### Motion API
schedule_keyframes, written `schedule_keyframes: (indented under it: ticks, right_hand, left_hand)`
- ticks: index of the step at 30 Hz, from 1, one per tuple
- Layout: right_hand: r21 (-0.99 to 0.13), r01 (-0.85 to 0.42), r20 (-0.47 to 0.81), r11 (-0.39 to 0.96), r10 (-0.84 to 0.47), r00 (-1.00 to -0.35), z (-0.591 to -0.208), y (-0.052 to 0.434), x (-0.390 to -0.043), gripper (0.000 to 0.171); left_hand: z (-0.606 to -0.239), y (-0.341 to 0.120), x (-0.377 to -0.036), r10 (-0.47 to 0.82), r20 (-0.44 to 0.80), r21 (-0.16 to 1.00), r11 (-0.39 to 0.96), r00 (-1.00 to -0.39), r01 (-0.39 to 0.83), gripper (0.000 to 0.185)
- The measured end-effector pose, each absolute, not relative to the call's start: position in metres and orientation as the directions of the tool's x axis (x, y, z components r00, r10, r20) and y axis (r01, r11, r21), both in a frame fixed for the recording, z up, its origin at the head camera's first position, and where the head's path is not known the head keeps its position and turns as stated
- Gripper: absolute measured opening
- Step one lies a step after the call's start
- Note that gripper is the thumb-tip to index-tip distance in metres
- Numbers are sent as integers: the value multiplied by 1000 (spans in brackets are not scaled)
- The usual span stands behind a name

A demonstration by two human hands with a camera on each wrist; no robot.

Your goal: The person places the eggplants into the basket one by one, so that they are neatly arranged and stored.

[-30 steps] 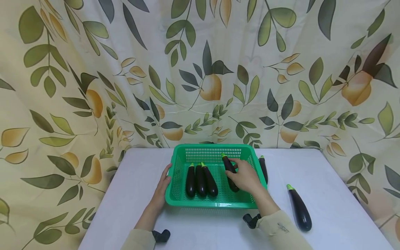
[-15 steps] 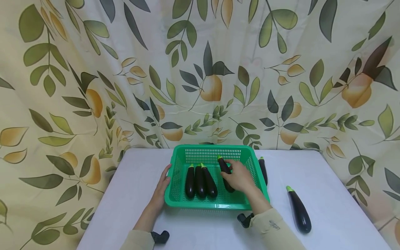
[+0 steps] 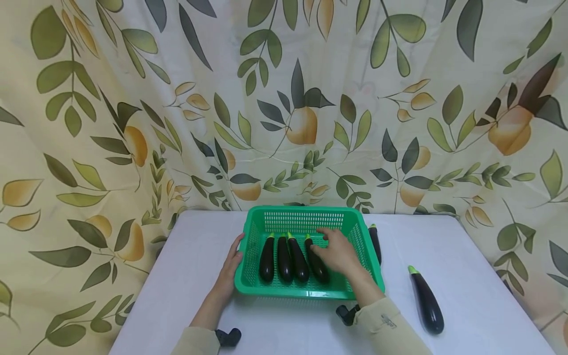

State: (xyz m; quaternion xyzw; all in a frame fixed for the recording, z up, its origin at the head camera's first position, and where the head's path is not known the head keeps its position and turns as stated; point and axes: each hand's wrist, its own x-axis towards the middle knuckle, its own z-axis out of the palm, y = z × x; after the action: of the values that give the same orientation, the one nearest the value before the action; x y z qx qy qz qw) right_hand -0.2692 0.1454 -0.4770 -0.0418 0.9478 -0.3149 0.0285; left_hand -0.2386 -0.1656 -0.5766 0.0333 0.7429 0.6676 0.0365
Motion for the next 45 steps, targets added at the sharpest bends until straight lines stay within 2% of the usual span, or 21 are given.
schedule_keyframes:
  ticks: [20,36,45]
  right_hand:
    - [-597,-99,-8,796,-129,-992,-468,157,-268,51]
    - [-595,-125,-5,794,-159,-987,-453,174,-261,55]
    - [-578,-160,36,800,-170,-985,-438,194,-260,56]
  left_hand:
    - [-580,-167,-240,110,-26,994,105,-994,-15,46]
    - [-584,-167,-238,103,-30,994,105,-994,-19,47]
    - [-579,-168,-240,104,-22,995,101,-994,-12,46]
